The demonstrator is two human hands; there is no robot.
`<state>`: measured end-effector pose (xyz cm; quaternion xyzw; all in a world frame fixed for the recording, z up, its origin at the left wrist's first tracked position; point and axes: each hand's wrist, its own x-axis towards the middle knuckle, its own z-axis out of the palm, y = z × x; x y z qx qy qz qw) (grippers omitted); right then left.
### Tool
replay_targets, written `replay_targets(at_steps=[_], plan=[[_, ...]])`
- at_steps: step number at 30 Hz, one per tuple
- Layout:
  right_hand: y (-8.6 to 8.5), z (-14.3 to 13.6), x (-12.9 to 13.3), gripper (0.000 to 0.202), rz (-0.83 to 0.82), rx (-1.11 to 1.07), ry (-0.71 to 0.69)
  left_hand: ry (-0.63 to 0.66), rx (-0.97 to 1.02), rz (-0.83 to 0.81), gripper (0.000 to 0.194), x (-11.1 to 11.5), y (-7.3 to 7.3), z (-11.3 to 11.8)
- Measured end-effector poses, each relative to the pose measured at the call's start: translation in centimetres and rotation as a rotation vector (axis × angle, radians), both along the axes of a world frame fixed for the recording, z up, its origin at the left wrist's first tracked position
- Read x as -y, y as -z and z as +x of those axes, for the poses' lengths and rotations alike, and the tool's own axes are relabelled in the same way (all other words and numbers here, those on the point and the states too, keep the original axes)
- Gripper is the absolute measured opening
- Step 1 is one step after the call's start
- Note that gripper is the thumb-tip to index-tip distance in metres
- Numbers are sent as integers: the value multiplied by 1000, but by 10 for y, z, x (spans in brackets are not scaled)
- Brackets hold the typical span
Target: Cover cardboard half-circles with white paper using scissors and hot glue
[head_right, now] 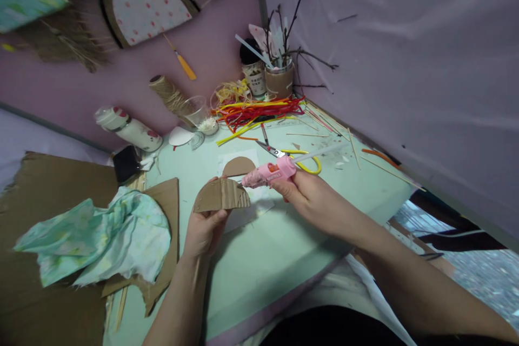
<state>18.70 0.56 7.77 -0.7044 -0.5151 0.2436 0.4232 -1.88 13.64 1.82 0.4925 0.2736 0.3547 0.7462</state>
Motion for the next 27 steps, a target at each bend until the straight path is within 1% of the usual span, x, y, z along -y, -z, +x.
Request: replay_targets(at_steps=[6, 13, 20, 27], plan=[[1, 1, 1, 44, -35, -48, -7, 0, -12, 4, 72, -1, 2, -1], [3, 1, 1, 45, -87, -151, -41, 17, -38, 17, 70, -1, 2, -2], [1, -1, 0, 44, -66, -123, -28, 15, -44, 20, 71, 0, 1, 0], [-1, -1, 0, 47, -31, -39, -8, 8, -27, 15, 71, -1, 2, -1]])
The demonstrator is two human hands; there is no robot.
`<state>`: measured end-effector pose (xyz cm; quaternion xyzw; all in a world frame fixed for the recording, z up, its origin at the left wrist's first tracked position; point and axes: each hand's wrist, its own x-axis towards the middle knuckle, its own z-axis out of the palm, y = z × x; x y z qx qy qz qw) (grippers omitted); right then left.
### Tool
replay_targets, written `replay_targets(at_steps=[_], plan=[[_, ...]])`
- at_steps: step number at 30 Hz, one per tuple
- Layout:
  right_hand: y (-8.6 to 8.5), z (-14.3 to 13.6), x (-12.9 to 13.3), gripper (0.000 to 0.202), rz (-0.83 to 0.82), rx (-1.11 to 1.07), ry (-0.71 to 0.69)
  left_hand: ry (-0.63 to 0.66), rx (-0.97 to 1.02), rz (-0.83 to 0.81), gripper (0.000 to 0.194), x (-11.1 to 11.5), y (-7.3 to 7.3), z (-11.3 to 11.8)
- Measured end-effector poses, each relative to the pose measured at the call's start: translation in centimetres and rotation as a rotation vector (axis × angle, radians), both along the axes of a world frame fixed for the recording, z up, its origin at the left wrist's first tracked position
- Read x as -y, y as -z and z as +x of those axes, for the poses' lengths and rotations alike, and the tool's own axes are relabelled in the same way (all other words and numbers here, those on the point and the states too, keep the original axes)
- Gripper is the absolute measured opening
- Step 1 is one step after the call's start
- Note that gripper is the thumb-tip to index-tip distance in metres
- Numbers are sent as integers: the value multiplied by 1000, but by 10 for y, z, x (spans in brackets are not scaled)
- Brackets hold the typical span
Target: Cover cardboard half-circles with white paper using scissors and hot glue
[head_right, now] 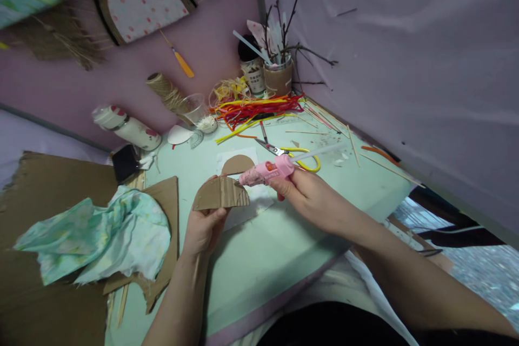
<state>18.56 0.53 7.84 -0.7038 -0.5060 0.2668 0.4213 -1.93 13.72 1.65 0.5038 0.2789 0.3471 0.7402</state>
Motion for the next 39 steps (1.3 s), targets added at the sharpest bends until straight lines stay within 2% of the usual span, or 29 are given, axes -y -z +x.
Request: replay_targets(at_steps=[6, 14, 39], plan=[[-5, -1, -2, 44, 19, 23, -22, -27, 6, -13, 72, -2, 0, -1], [0, 1, 3, 41, 15, 27, -64, -86, 28, -25, 71, -4, -5, -2], [-3, 0, 3, 41, 6, 17, -102, -136, 15, -11, 65, -8, -7, -4]])
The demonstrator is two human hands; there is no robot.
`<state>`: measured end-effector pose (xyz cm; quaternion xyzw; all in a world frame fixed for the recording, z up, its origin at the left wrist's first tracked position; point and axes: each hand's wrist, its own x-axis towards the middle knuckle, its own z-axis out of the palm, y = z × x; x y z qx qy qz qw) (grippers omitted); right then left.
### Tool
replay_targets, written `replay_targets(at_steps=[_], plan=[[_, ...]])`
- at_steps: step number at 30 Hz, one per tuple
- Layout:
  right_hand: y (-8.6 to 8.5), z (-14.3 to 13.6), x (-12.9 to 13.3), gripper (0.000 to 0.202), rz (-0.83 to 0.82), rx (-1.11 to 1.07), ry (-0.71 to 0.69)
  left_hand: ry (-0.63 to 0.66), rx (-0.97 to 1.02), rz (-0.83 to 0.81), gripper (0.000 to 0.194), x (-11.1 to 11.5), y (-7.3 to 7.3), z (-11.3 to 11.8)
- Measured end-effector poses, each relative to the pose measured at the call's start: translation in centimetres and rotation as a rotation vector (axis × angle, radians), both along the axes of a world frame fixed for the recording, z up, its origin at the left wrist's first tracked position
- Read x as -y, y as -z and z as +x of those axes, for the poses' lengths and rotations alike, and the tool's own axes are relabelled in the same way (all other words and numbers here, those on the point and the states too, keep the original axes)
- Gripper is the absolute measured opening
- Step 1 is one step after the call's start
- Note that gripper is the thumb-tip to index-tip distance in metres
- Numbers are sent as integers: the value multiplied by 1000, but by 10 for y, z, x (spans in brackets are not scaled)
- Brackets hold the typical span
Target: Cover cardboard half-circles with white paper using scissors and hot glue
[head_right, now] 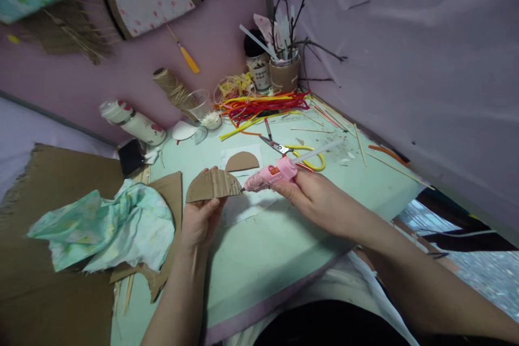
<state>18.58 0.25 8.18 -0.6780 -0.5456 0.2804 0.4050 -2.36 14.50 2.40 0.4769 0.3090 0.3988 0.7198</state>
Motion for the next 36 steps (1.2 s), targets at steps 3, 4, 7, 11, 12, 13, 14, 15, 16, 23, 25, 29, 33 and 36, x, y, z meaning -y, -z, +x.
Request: replay_targets(at_steps=[3, 4, 7, 11, 12, 13, 14, 15, 16, 23, 25, 29, 33, 36], plan=[[-5, -1, -2, 36, 10, -57, -51, -10, -2, 4, 67, 0, 0, 0], [-6, -2, -2, 36, 11, -77, -74, -13, 0, 4, 67, -1, 0, 0], [-6, -1, -2, 37, 5, -87, -76, -15, 5, 4, 67, -1, 0, 0], [-2, 1, 1, 41, 4, -28, 44, 1, -7, -7, 67, -1, 1, 0], [-1, 1, 1, 42, 7, -26, 64, 18, -11, -16, 67, 0, 3, 0], [0, 1, 1, 43, 15, -30, 76, 41, -13, -25, 68, 1, 4, 1], [0, -1, 1, 43, 25, -36, 76, 66, -12, -32, 69, 1, 6, 1], [0, -2, 1, 43, 39, -43, 67, 91, -10, -34, 69, 2, 7, 1], [0, -4, 1, 42, 51, -48, 53, 114, -8, -32, 70, 3, 8, 2], [-3, -14, -1, 38, 90, -91, 22, 214, -43, -17, 70, 8, 7, 5], [-2, -15, -1, 37, 89, -95, 13, 238, -37, -16, 70, 8, 7, 5], [1, -15, -1, 38, 31, -105, 27, 270, -30, -4, 71, 8, 10, 3], [3, -16, -1, 40, 6, -94, 44, 288, -65, 10, 71, 8, 12, 2], [3, -16, -1, 43, -14, -78, 65, 291, -79, 21, 71, 8, 12, 2]])
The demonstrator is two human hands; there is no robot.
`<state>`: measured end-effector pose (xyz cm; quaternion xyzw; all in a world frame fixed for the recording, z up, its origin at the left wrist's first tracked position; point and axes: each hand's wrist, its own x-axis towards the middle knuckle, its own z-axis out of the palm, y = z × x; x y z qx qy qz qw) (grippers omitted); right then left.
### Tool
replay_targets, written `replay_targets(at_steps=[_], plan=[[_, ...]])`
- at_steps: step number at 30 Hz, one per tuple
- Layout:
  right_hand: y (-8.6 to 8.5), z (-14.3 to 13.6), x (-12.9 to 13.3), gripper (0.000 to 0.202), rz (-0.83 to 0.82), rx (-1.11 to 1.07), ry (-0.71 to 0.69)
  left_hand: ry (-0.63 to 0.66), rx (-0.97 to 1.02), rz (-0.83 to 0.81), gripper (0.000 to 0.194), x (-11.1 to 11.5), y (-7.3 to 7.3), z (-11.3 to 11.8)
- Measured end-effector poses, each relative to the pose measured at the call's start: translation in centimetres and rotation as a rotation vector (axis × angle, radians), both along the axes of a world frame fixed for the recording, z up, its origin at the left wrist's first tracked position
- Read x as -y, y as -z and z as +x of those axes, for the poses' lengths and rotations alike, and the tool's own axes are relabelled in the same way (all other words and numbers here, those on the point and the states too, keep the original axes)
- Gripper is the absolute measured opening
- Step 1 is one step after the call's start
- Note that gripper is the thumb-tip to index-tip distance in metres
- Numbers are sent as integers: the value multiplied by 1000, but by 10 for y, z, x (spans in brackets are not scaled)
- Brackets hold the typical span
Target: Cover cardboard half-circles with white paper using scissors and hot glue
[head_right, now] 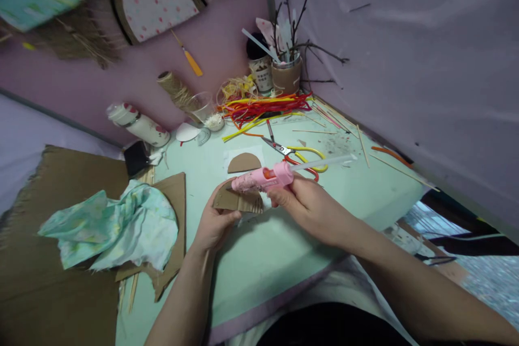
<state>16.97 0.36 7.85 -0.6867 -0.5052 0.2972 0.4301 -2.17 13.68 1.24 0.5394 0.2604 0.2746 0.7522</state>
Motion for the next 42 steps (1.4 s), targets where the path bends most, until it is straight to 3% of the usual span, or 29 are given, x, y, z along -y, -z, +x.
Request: replay_targets(at_steps=[19, 42], plan=[[-7, 1, 2, 46, 30, 20, -56, 13, 45, -15, 69, -1, -4, 2], [-11, 8, 4, 47, -33, 88, -87, -137, 16, 52, 73, -9, 0, -5]])
